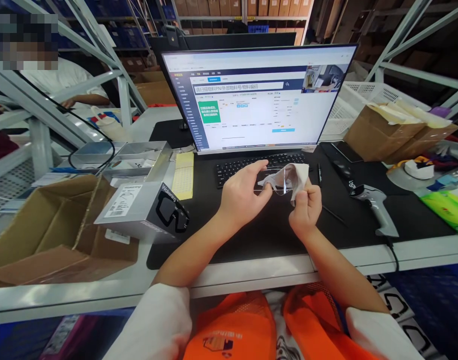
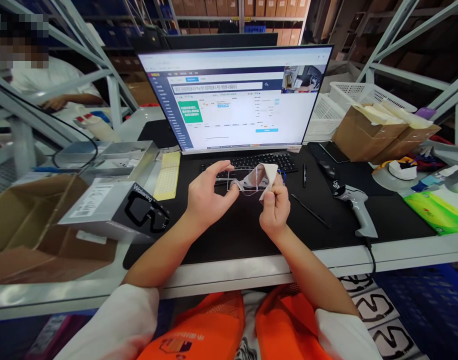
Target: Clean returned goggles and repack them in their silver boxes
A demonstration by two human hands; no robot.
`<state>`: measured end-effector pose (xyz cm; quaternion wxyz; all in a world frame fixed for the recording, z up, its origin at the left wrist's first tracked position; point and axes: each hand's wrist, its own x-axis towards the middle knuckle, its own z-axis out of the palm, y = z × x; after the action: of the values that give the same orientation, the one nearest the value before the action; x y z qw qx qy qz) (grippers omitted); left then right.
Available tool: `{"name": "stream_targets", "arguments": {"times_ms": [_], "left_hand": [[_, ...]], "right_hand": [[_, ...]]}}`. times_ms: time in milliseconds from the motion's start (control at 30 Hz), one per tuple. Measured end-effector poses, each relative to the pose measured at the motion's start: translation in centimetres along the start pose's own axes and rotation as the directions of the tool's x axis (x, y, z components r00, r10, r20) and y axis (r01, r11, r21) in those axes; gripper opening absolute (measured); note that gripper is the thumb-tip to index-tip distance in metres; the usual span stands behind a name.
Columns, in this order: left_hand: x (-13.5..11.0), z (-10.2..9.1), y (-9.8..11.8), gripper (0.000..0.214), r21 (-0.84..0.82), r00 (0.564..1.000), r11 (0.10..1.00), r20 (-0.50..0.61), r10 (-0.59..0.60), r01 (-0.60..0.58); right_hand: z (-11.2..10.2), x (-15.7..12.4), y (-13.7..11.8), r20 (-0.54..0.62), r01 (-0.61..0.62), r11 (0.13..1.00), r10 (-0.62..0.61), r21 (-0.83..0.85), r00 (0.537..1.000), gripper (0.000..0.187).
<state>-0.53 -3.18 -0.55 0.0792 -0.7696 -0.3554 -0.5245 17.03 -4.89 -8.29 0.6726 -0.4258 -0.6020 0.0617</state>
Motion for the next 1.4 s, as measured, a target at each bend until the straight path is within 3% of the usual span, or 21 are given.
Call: {"name": "stream_targets", "arguments": {"times_ms": [100, 233, 333, 400, 533, 700, 767, 867, 900, 967, 1067, 1100, 1167, 1300, 1400], "left_hand": [[0.1, 0.0, 0.0, 0.039, 0.002, 1.000, 1.000, -0.008, 0.011, -0.011], [0.1, 0.0, 0.0, 0.041, -0.039, 1.000, 0.999, -0.020, 0.012, -0.013], [0.1, 0.0, 0.0, 0.042, -0.041, 1.000, 0.999, 0.000, 0.005, -0.005], [0.0, 0.2, 0.0, 0.041, -0.024, 1.000, 1.000, 0.019, 0.006, -0.006], [-0.1, 0.5, 0.0, 0.038, -0.014, 0.999, 1.000, 0.032, 0.023, -0.023], [-0.2, 0.7, 0.1, 0.038, -0.034, 0.999, 0.999, 0.028, 0.025, -0.024], [-0.3, 0.8, -0.3, 0.037, -0.049, 1.000, 0.999, 0.029, -0.008, 0.010], [0.0, 1.1, -1.9, 0.038, -0.124, 0.993, 0.986, -0.010, -0.117, 0.114], [0.1, 1.4, -2.6, 0.041, -0.171, 0.986, 0.974, -0.048, -0.160, 0.150], [0.5, 1.9, -4.2, 0.050, -0.280, 0.960, 0.939, -0.136, -0.243, 0.198], [1.0, 2.9, -5.7, 0.049, -0.373, 0.918, 0.889, -0.185, -0.351, 0.265], [1.0, 3.2, -5.8, 0.049, -0.381, 0.912, 0.878, -0.172, -0.373, 0.288], [0.8, 3.9, -5.3, 0.051, -0.405, 0.914, 0.860, -0.121, -0.387, 0.310], [-0.9, 5.3, -3.0, 0.050, -0.578, 0.939, 0.772, -0.032, -0.344, 0.263], [-2.5, 6.5, -1.5, 0.047, -0.755, 0.931, 0.603, 0.025, -0.365, 0.256]], "right_hand": [[-0.1, -0.1, 0.0, -0.036, 0.088, 0.996, -0.088, -0.011, 0.995, 0.021], [0.0, -0.1, -0.9, 0.065, 0.269, 0.959, -0.264, -0.093, 0.962, 0.019], [0.0, 0.1, -1.8, 0.177, 0.351, 0.916, -0.320, -0.195, 0.931, 0.012], [-0.2, 0.4, -2.0, 0.232, 0.357, 0.905, -0.305, -0.232, 0.924, 0.009], [-0.7, 0.9, -1.9, 0.161, 0.251, 0.941, -0.218, -0.225, 0.962, 0.011], [-0.4, 0.3, -2.6, 0.303, 0.375, 0.911, -0.313, -0.172, 0.900, 0.009], [-0.4, 0.5, -2.2, 0.251, 0.353, 0.921, -0.308, -0.162, 0.918, 0.011], [-1.4, 2.2, -0.4, -0.049, 0.103, 0.994, -0.104, -0.035, 0.993, 0.011], [-1.9, 3.0, 0.5, -0.164, -0.016, 0.998, 0.027, 0.068, 0.986, 0.014], [-2.9, 4.5, 2.2, -0.282, -0.228, 0.912, 0.331, 0.342, 0.901, 0.024], [-3.8, 6.0, 4.2, -0.141, -0.445, 0.637, 0.657, 0.629, 0.741, 0.042], [-3.8, 6.2, 4.5, -0.087, -0.493, 0.566, 0.709, 0.661, 0.699, 0.045], [-3.4, 6.1, 4.6, -0.071, -0.529, 0.508, 0.764, 0.680, 0.642, 0.048], [-2.0, 5.2, 2.6, -0.073, -0.550, 0.462, 0.807, 0.696, 0.585, 0.039], [-1.4, 4.3, 0.1, 0.105, -0.594, 0.353, 0.793, 0.722, 0.600, 0.031]]}}
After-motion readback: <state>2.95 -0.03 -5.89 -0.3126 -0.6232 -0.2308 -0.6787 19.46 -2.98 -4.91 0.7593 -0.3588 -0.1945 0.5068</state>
